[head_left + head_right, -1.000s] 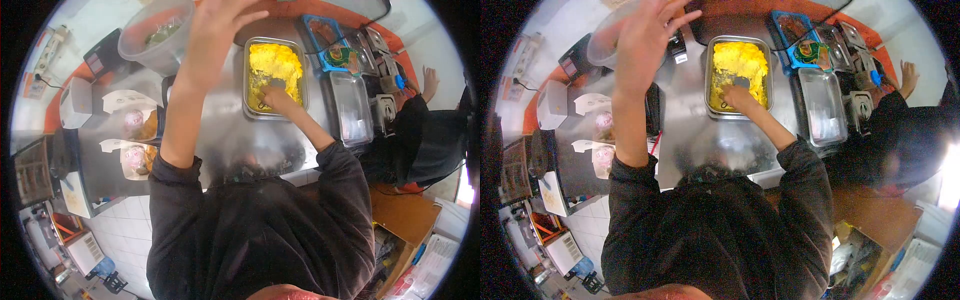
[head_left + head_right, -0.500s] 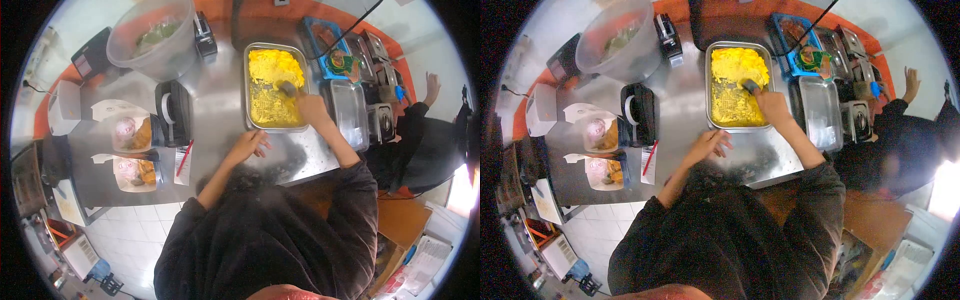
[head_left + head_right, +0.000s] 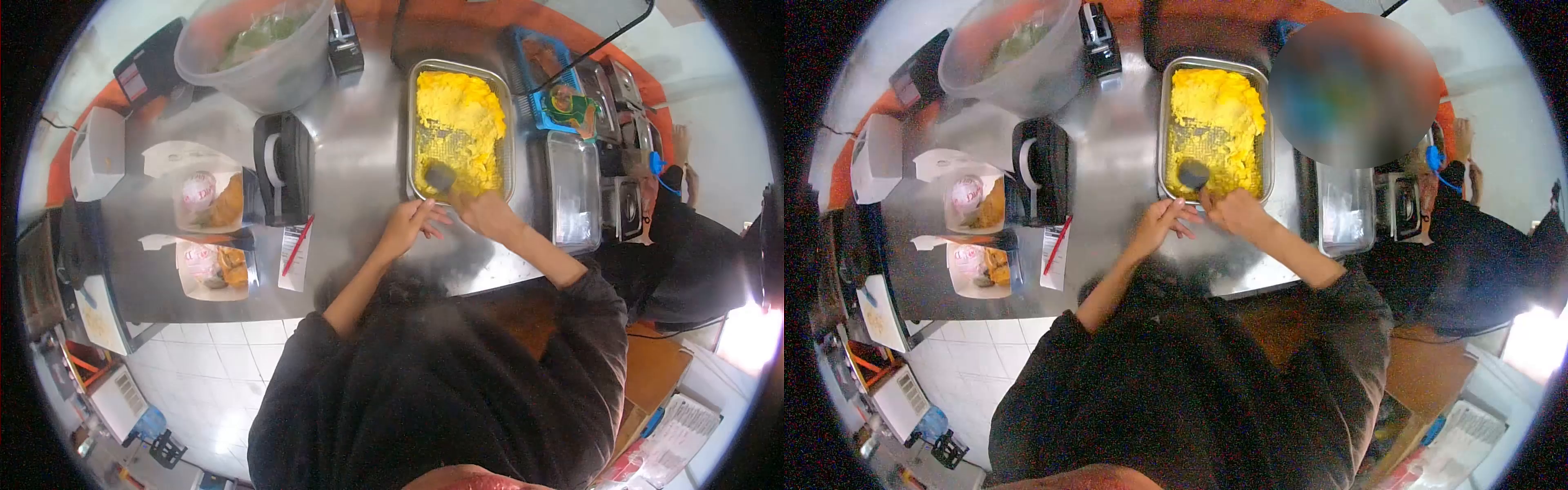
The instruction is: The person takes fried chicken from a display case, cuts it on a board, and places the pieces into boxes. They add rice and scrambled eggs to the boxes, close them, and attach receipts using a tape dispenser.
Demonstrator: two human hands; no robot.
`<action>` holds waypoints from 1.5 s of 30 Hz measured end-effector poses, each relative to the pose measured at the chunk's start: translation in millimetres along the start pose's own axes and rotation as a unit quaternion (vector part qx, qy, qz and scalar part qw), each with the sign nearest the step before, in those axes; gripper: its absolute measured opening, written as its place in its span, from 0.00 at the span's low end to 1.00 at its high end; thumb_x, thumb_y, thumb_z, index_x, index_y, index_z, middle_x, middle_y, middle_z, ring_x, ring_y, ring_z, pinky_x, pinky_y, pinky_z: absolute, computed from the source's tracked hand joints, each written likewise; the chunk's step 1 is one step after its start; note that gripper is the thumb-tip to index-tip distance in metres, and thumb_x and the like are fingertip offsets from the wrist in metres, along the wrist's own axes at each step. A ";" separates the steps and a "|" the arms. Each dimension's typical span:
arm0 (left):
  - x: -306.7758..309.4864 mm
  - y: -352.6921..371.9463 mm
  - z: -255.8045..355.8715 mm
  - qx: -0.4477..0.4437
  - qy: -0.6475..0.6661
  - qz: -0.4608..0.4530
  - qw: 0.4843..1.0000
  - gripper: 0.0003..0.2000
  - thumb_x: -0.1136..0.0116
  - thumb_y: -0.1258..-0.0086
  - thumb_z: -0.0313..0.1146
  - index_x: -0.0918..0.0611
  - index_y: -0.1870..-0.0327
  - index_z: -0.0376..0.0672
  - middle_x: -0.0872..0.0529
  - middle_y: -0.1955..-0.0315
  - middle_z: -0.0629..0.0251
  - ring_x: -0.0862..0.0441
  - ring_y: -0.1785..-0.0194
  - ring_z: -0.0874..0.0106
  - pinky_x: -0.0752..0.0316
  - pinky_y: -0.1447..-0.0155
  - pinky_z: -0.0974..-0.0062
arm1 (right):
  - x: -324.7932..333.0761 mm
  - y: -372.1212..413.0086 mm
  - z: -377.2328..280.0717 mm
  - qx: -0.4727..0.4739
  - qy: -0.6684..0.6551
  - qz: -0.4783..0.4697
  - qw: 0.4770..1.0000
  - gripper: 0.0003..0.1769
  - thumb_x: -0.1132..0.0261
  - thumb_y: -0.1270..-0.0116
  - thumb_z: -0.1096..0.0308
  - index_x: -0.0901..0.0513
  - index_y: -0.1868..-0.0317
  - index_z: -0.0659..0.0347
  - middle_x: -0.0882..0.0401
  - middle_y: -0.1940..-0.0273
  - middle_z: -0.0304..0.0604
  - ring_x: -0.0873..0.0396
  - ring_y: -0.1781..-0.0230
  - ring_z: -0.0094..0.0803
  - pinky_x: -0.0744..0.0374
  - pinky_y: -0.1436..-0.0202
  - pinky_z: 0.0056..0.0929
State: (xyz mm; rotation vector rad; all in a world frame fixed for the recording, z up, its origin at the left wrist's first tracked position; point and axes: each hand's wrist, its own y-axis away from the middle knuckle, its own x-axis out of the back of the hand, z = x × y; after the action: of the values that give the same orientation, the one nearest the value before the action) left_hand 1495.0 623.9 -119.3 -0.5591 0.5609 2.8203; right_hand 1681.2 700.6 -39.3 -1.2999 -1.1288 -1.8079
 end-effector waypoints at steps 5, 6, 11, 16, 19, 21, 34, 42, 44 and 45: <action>4.5 -2.6 -3.2 -0.040 -0.047 -0.008 0.998 0.23 0.62 0.18 0.44 0.21 0.54 0.29 0.10 0.62 0.53 0.13 0.71 0.69 0.24 0.66 0.78 | -14.9 -6.0 17.7 -0.078 -0.350 0.094 0.929 0.17 0.41 0.32 0.70 0.21 0.44 0.66 0.16 0.70 0.49 0.15 0.69 0.32 0.22 0.69 0.28; 6.0 -3.7 -4.5 -0.042 -0.052 -0.017 0.998 0.23 0.62 0.18 0.45 0.21 0.53 0.30 0.10 0.62 0.53 0.13 0.71 0.69 0.24 0.66 0.78 | -14.8 -6.6 24.9 -0.146 -0.520 0.102 0.835 0.15 0.41 0.28 0.68 0.19 0.46 0.65 0.17 0.72 0.46 0.16 0.70 0.30 0.23 0.68 0.27; 3.3 1.6 12.9 -0.014 -0.079 -0.029 0.996 0.22 0.61 0.18 0.44 0.20 0.54 0.31 0.10 0.63 0.54 0.13 0.71 0.69 0.24 0.66 0.78 | -31.4 6.0 48.3 -0.248 -0.696 0.016 0.674 0.17 0.41 0.24 0.60 0.17 0.49 0.66 0.18 0.72 0.33 0.23 0.71 0.24 0.24 0.67 0.29; 9.8 8.5 22.5 -0.001 -0.086 0.023 0.996 0.21 0.60 0.19 0.44 0.22 0.53 0.32 0.11 0.62 0.55 0.13 0.72 0.70 0.24 0.65 0.78 | -16.4 38.2 83.6 -0.178 -0.121 0.140 0.966 0.13 0.41 0.31 0.68 0.17 0.50 0.61 0.15 0.71 0.44 0.15 0.73 0.35 0.20 0.71 0.33; 9.4 8.2 20.3 -0.023 -0.078 0.016 0.997 0.20 0.60 0.19 0.43 0.22 0.53 0.33 0.11 0.62 0.55 0.13 0.72 0.70 0.23 0.64 0.78 | -32.8 33.5 50.9 -0.122 -0.044 -0.003 0.991 0.15 0.43 0.36 0.71 0.17 0.51 0.61 0.14 0.68 0.50 0.14 0.72 0.45 0.18 0.71 0.39; 5.2 9.4 22.4 -0.022 -0.074 0.029 0.997 0.20 0.60 0.19 0.43 0.22 0.53 0.33 0.11 0.62 0.56 0.14 0.71 0.71 0.23 0.64 0.78 | -35.4 23.0 14.0 -0.053 -0.059 0.137 0.987 0.15 0.42 0.37 0.73 0.17 0.51 0.62 0.15 0.68 0.51 0.15 0.73 0.46 0.18 0.72 0.39; 19.5 16.6 -1.6 -0.032 -0.043 -0.001 0.999 0.20 0.60 0.18 0.44 0.22 0.49 0.35 0.11 0.60 0.55 0.13 0.73 0.70 0.22 0.69 0.78 | -38.2 22.6 19.0 -0.337 -0.759 0.165 0.532 0.15 0.43 0.24 0.64 0.20 0.44 0.62 0.31 0.77 0.30 0.39 0.79 0.15 0.41 0.79 0.18; 81.9 142.2 5.2 0.007 -0.015 0.009 1.000 0.19 0.60 0.18 0.43 0.23 0.49 0.36 0.12 0.59 0.55 0.13 0.68 0.70 0.20 0.65 0.77 | 57.7 -20.3 -66.9 -0.267 -0.836 0.295 0.379 0.16 0.43 0.23 0.68 0.24 0.42 0.70 0.16 0.53 0.52 0.36 0.73 0.17 0.32 0.66 0.20; 96.7 173.2 2.9 0.020 -0.014 0.016 1.000 0.18 0.60 0.18 0.43 0.23 0.48 0.35 0.12 0.58 0.54 0.14 0.66 0.70 0.19 0.63 0.76 | 84.6 -59.3 -103.0 -0.214 -0.880 0.269 0.328 0.18 0.43 0.23 0.67 0.26 0.40 0.71 0.17 0.54 0.51 0.36 0.72 0.17 0.31 0.65 0.19; 103.1 188.0 2.6 0.031 0.003 0.005 1.000 0.18 0.60 0.18 0.42 0.23 0.47 0.35 0.13 0.58 0.55 0.14 0.66 0.70 0.18 0.61 0.75 | 97.1 -84.2 -123.0 -0.183 -0.902 0.251 0.301 0.19 0.43 0.23 0.66 0.26 0.39 0.72 0.17 0.55 0.50 0.36 0.71 0.17 0.31 0.65 0.19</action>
State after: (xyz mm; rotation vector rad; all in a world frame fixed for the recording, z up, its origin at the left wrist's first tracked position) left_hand 1349.1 468.2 -97.7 -0.5558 0.6509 2.8005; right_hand 1528.7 624.8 11.9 -3.4014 -0.6024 0.8729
